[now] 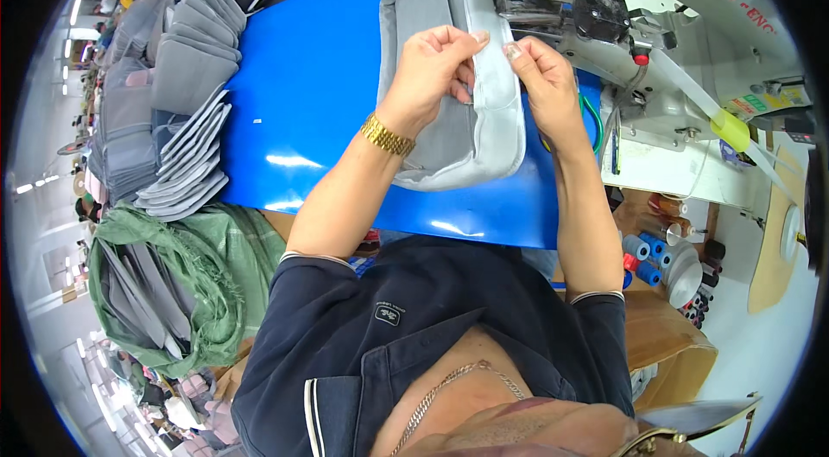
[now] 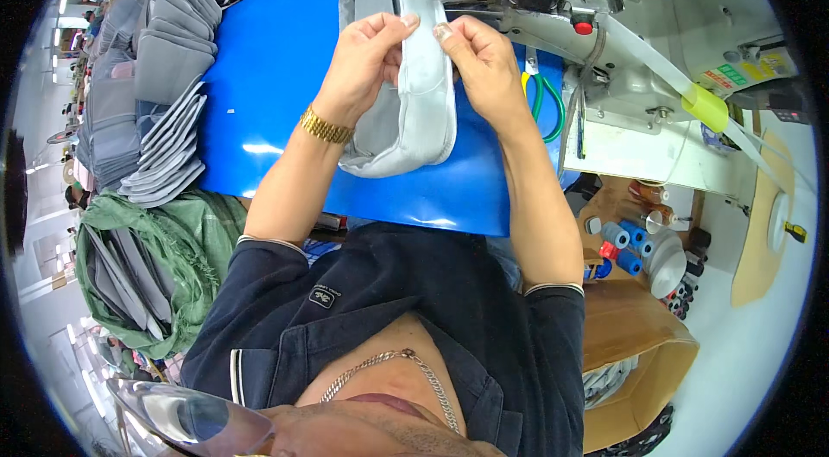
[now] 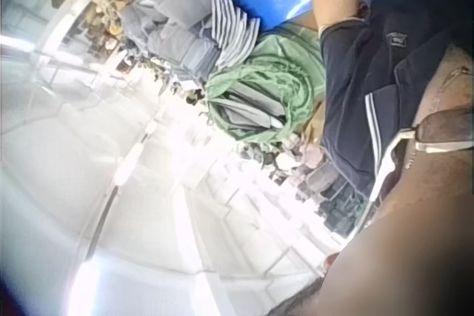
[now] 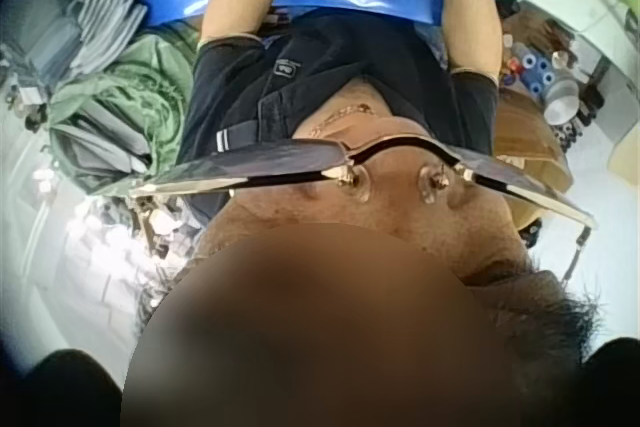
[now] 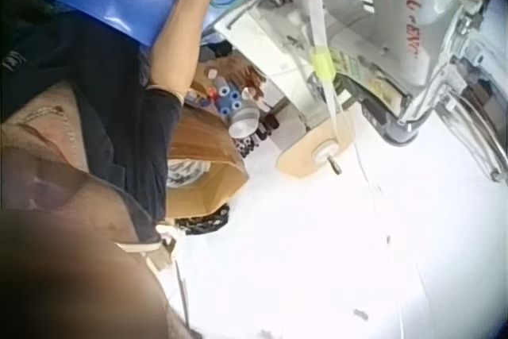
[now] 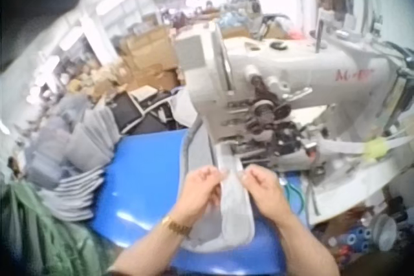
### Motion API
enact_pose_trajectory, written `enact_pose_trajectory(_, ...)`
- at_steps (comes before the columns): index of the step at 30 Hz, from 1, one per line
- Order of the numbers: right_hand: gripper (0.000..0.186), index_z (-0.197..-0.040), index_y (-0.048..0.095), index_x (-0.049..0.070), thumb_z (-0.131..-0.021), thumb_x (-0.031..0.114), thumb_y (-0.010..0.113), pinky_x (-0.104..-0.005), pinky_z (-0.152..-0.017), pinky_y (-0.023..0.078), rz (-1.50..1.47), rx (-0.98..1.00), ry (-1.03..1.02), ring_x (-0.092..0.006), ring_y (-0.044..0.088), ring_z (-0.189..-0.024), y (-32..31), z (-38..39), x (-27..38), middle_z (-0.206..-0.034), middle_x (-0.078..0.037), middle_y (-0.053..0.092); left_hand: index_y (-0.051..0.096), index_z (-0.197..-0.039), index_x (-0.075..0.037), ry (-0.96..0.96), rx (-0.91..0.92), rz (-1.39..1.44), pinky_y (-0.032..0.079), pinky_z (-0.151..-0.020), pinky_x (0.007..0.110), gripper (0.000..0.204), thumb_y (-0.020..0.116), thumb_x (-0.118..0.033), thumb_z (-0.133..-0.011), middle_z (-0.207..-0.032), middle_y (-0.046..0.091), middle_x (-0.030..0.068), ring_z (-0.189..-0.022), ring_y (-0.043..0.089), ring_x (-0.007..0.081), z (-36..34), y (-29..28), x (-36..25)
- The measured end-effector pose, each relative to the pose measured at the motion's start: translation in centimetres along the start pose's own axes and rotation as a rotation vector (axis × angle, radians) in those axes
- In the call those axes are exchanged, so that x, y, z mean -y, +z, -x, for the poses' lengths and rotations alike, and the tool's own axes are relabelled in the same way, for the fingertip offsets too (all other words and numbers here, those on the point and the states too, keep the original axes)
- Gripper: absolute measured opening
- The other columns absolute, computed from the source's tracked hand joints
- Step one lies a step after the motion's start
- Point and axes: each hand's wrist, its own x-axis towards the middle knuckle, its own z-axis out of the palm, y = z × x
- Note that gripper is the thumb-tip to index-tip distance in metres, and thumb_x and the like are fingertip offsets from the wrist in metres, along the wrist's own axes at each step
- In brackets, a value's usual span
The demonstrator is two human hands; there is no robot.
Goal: Sewing leather bag components together using an industrial sewing machine.
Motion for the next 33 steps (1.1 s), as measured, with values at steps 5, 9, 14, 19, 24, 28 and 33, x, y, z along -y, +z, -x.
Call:
enact_pose_trajectory(5, 0.019, -0.097, 0.066, 0.001, -0.095, 0.019, 0.06, -0.0222, -0.059, 0.047, -0.001, -0.048, 0.103, -0.0076, 0.053, -0.063, -3.0, 3.4, 2.0, -0.071, -0.001, 0.056, 0.061, -0.081, -0.006, 0.097, 0.004, -0.027, 0.046, -0.043, 0.019, 0.026, 0.071, -0.029, -0.088, -0.067, 0.062, 0.0013, -0.052, 0.057, 0.0067, -2.5, -0.4, -0.4)
enact_pose_trajectory(9, 0.018, -0.106, 0.067, 0.004, -0.096, 0.017, 0.059, -0.0216, -0.063, 0.05, 0.327, -0.31, 0.101, -0.0072, 0.059, -0.069, -8.5, 8.8, 5.9, -0.075, -0.001, 0.061, 0.061, -0.084, -0.004, 0.115, 0.008, -0.018, 0.046, -0.042, 0.02, 0.032, 0.073, -0.033, -0.086, -0.068, 0.061, 0.0019, -0.053, 0.057, 0.0074, -2.8, -0.5, -0.9)
enact_pose_trajectory(14, 0.026, -0.118, 0.063, 0.004, -0.095, 0.017, 0.059, -0.0226, -0.069, 0.05, 0.612, -0.641, -0.025, -0.0102, 0.063, -0.081, -17.1, 12.2, 12.2, -0.094, -0.003, 0.065, 0.059, -0.091, -0.001, 0.107, 0.042, -0.111, 0.047, -0.042, 0.02, 0.041, 0.077, -0.036, -0.081, -0.071, 0.061, 0.003, -0.057, 0.058, 0.0072, -2.2, -0.8, -1.1)
enact_pose_trajectory(19, 0.038, -0.127, 0.057, 0.004, -0.095, 0.024, 0.062, -0.0289, -0.088, 0.048, 0.923, -0.817, -0.551, -0.0154, 0.061, -0.1, -31.4, 8.3, 18.9, -0.117, -0.008, 0.063, 0.055, -0.096, 0.003, 0.161, 0.083, -0.079, 0.049, -0.041, 0.023, 0.045, 0.08, -0.029, -0.077, -0.074, 0.064, 0.0074, -0.057, 0.062, 0.0095, -2.7, -1.2, -0.4)
enact_pose_trajectory(24, 0.048, -0.131, 0.054, 0.0, -0.099, 0.035, 0.047, -0.0335, -0.104, 0.038, 1.564, -0.868, -0.234, -0.0233, 0.054, -0.118, -50.2, 1.0, 29.2, -0.13, -0.013, 0.058, 0.058, -0.095, 0.007, 0.198, 0.034, -0.078, 0.053, -0.041, 0.031, 0.041, 0.078, -0.023, -0.076, -0.072, 0.065, 0.0131, -0.052, 0.063, 0.0171, -2.6, -1.1, 0.3)
enact_pose_trajectory(28, 0.059, -0.137, 0.048, -0.001, -0.101, 0.045, 0.039, -0.037, -0.108, 0.036, 1.306, -0.74, 0.155, -0.0264, 0.05, -0.124, -56.7, -1.8, 31.1, -0.138, -0.015, 0.052, 0.055, -0.085, 0.005, 0.232, 0.015, 0.071, 0.05, -0.038, 0.031, 0.036, 0.079, -0.02, -0.074, -0.066, 0.063, 0.0106, -0.047, 0.061, 0.0158, -2.1, -1.0, 0.4)
enact_pose_trajectory(33, 0.07, -0.14, 0.042, -0.002, -0.098, 0.054, 0.04, -0.0403, -0.105, 0.039, 0.747, -0.904, 0.015, -0.0296, 0.048, -0.125, -49.9, 1.4, 27.5, -0.141, -0.017, 0.047, 0.054, -0.092, 0.005, 0.227, 0.015, -0.054, 0.051, -0.039, 0.029, 0.04, 0.078, -0.023, -0.077, -0.07, 0.064, 0.009, -0.051, 0.061, 0.0131, -2.3, -1.3, 0.6)
